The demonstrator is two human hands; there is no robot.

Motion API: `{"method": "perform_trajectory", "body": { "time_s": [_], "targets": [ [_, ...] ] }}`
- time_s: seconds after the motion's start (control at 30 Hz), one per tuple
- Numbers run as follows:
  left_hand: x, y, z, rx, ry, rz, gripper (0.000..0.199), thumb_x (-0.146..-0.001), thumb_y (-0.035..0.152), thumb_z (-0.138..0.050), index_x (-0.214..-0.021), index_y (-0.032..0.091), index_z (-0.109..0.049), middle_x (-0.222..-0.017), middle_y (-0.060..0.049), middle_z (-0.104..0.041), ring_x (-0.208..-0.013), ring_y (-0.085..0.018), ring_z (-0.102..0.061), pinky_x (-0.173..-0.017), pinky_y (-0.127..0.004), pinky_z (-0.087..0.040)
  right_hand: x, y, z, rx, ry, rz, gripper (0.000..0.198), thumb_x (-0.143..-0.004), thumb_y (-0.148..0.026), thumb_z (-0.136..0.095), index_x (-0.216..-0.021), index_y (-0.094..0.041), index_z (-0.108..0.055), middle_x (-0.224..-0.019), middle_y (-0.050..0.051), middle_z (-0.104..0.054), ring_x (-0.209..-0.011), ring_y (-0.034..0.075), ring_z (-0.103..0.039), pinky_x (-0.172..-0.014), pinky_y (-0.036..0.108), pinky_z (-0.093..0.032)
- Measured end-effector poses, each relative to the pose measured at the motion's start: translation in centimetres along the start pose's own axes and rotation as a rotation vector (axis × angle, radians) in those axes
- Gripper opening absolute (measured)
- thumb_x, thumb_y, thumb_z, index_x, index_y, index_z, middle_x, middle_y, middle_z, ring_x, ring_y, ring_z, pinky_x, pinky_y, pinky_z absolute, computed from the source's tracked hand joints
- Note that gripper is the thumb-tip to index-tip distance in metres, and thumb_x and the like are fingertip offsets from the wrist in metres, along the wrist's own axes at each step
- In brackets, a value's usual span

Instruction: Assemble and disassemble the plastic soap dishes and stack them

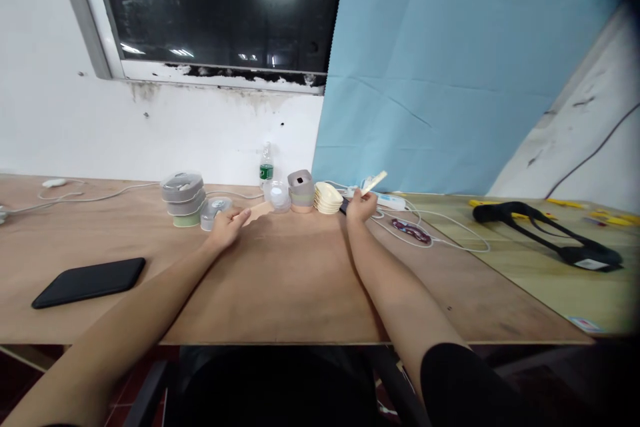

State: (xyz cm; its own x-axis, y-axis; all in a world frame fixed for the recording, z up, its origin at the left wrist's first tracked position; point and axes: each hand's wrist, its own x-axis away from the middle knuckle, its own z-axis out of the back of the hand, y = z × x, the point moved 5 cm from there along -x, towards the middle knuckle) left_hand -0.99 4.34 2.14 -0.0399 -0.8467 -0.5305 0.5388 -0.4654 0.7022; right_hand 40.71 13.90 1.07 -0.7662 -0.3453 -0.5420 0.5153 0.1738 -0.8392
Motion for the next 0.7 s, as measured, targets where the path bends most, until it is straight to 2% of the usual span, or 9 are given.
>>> {"method": "perform_trajectory", "body": {
  "time_s": [0.1,0.4,0.57,0.7],
  "targets": [
    [0.1,0.2,-0.1,-0.010,-0.031,-0.012,0.044,-0.086,0.054,-0.045,-0.072,0.016,-0.063,-0.073,-0.002,-0.062,-0.072,-0.017,-0.054,-0.066,-0.026,-0.040,0.3,-0.7,-0.5,0.016,-0.047,0.143,0.026,-0.083,-0.036,-0.054,-0.097,-0.014,-0.058,-0.099,0.012,-0.059,-0.090,0.022,-0.055,-0.086,0.035,-0.043],
    [0.1,0.4,-0.4,-0.019,-0.059,-0.058,0.044,-0.086,0.055,-0.046,-0.068,0.017,-0.061,-0.069,-0.002,-0.059,-0.070,-0.017,-0.053,-0.068,-0.027,-0.041,3.4,-2.1,-3.8,0.162,-0.407,0.416,0.030,-0.077,-0.038,-0.062,-0.096,-0.016,-0.069,-0.100,0.010,-0.060,-0.088,0.022,-0.055,-0.084,0.035,-0.044],
    [0.2,0.4,-0.6,-0.038,-0.068,-0.075,0.043,-0.085,0.053,-0.047,-0.064,0.017,-0.059,-0.066,-0.001,-0.057,-0.066,-0.016,-0.052,-0.066,-0.028,-0.039,4.1,-2.3,-4.1,0.216,-0.459,0.524,0.033,-0.083,-0.035,-0.054,-0.102,-0.014,-0.071,-0.101,0.014,-0.060,-0.095,0.025,-0.055,-0.090,0.038,-0.041],
    [0.2,0.6,-0.7,-0.049,-0.081,-0.083,0.043,-0.085,0.052,-0.047,-0.064,0.017,-0.060,-0.065,-0.001,-0.056,-0.066,-0.016,-0.052,-0.067,-0.027,-0.040,4.2,-2.3,-3.9,0.241,-0.475,0.545,0.033,-0.084,-0.027,-0.049,-0.106,-0.013,-0.070,-0.102,0.013,-0.060,-0.099,0.026,-0.054,-0.093,0.039,-0.040]
  ]
}}
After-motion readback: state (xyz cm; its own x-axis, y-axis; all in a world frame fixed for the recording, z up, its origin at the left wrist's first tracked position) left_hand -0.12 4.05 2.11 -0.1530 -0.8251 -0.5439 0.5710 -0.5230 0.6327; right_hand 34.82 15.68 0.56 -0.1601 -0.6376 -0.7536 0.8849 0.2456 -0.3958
